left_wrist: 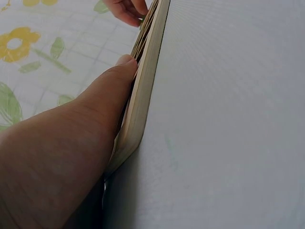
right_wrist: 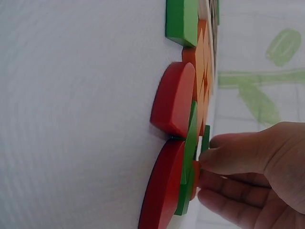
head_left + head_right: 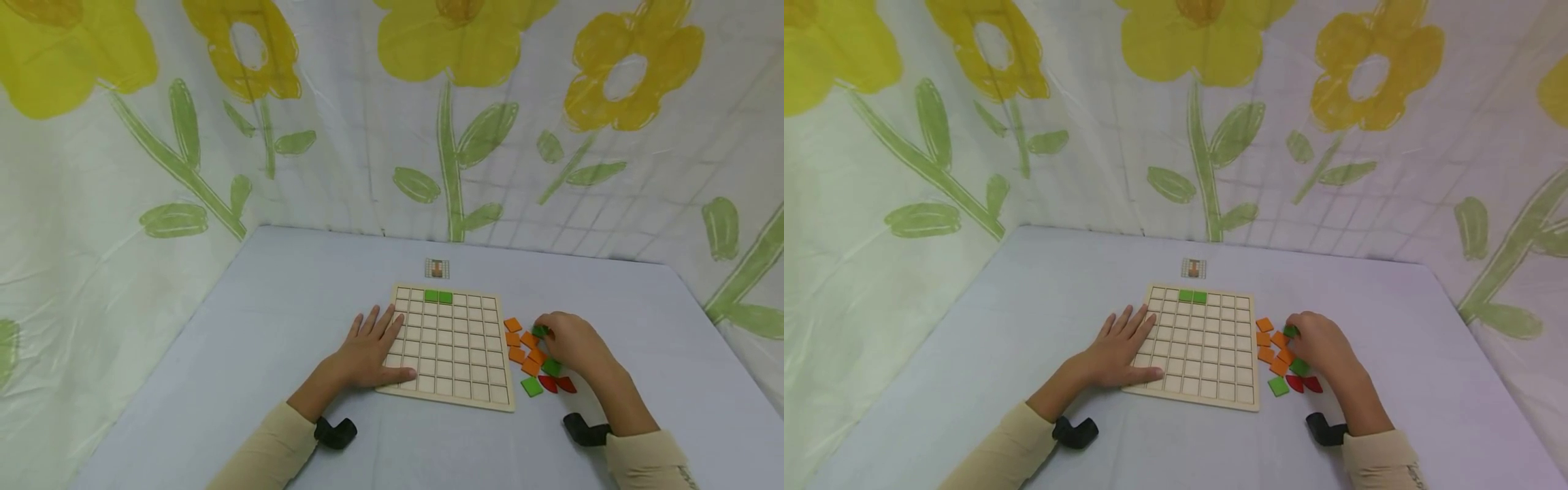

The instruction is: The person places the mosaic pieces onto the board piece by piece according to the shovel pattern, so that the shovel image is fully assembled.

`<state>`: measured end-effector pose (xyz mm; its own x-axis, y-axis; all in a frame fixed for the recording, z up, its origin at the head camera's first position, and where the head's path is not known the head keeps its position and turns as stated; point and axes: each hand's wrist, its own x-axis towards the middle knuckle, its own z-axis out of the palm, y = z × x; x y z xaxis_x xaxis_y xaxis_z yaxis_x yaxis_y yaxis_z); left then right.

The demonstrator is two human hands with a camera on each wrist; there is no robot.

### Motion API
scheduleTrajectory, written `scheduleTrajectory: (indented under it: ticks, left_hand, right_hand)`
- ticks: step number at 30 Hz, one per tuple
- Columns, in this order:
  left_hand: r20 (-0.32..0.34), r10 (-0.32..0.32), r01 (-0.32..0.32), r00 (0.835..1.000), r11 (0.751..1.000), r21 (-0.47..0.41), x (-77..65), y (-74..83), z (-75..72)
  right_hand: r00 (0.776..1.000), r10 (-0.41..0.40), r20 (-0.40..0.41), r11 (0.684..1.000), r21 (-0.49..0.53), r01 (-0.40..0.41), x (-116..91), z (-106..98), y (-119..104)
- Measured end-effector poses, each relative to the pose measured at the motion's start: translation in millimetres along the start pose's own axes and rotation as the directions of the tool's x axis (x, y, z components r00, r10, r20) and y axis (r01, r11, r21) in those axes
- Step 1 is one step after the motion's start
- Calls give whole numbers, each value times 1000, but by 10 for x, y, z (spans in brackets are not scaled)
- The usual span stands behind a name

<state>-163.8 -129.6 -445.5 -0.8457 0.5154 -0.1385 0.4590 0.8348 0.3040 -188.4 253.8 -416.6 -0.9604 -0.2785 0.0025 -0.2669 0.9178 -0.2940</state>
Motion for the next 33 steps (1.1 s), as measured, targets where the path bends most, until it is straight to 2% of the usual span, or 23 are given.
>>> scheduleTrajectory:
  ticks: [9,24,33]
  left_hand:
    - [-6,0,0,1000,1000,11,0,-4,3]
    - [4,-7,7,1000,1000,8,-13,11,-18]
    - [-3,-9,9,1000,1000,11,3,-8,21]
  right_hand:
    - [999,32,7,999,20,-32,17,-35,0]
    - [1000,-4,-26,999,46,5,124,-50,-15]
    - [1000,-4,-3,998,56,4,218,-47,-84]
